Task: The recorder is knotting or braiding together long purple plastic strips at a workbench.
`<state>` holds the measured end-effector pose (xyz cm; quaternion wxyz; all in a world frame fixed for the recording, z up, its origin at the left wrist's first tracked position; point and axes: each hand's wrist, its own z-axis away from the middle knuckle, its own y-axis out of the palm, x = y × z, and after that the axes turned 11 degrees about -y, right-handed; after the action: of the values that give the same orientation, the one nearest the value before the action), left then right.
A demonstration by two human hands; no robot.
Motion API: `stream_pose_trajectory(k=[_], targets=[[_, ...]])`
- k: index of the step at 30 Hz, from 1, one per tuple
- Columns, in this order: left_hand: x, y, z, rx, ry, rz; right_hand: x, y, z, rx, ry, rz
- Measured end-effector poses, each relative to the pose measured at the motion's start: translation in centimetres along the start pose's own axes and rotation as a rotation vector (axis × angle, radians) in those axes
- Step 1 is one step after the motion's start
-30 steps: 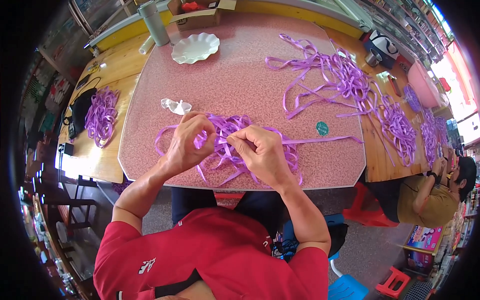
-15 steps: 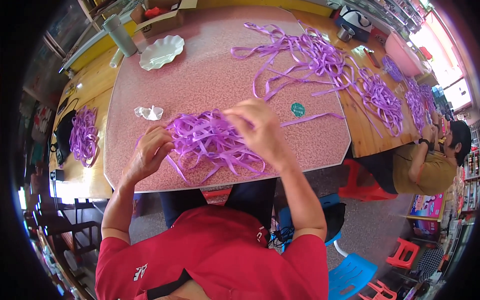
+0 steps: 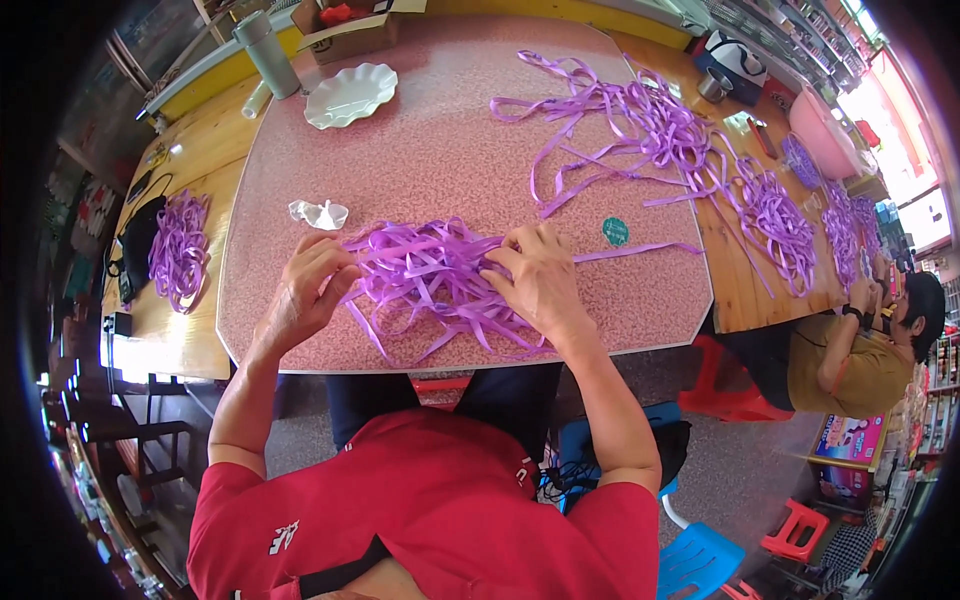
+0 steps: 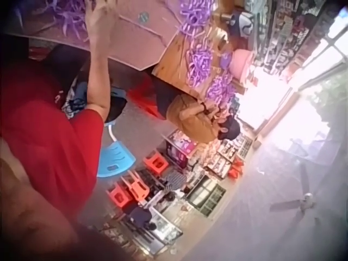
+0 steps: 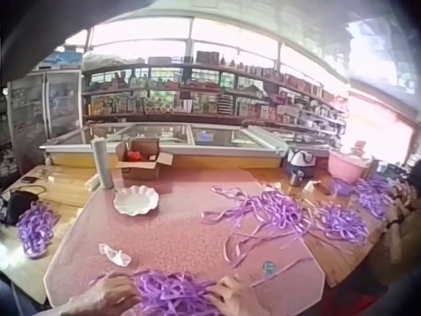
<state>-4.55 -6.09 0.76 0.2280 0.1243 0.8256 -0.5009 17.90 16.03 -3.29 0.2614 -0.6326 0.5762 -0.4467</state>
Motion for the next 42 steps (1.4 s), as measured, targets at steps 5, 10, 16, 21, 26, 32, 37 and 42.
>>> stream_pose_trajectory(k=[5, 10, 16, 21, 26, 32, 37, 42], targets=[[0.5, -0.1, 0.1, -0.120, -0.122, -0.010, 0.6, 0.0, -0.2, -0.072, -0.020, 0.035], [0.2, 0.0, 0.0, -0.117, -0.154, 0.008, 0.6, 1.0, 0.0, -0.004, -0.016, 0.055], [-0.3, -0.6, -0.3, -0.201, -0.170, -0.238, 0.9, -1.8, -1.0, -0.210, 0.000, -0.069], [-4.0, 1.2, -3.5, -0.309, -0.029, -0.331, 4.2, -5.2, -2.6, -0.080, 0.174, -0.600], [-5.3, 3.7, -4.5, -0.101, 0.466, -0.025, 4.7, -5.7, -1.9, 0.136, 0.370, -1.097], [-4.3, 4.1, -4.2, -0.075, 0.477, 0.064, 5.2, -5.0, -1.5, 0.060, 0.376, -1.000], [-2.8, 1.6, -4.2, -0.016, 0.343, 0.023, 4.3, -4.9, -1.0, -0.039, 0.314, -0.924], [3.1, -3.3, -3.1, -0.041, 0.087, -0.055, -0.4, -6.2, 0.6, -0.134, 0.314, -0.815]])
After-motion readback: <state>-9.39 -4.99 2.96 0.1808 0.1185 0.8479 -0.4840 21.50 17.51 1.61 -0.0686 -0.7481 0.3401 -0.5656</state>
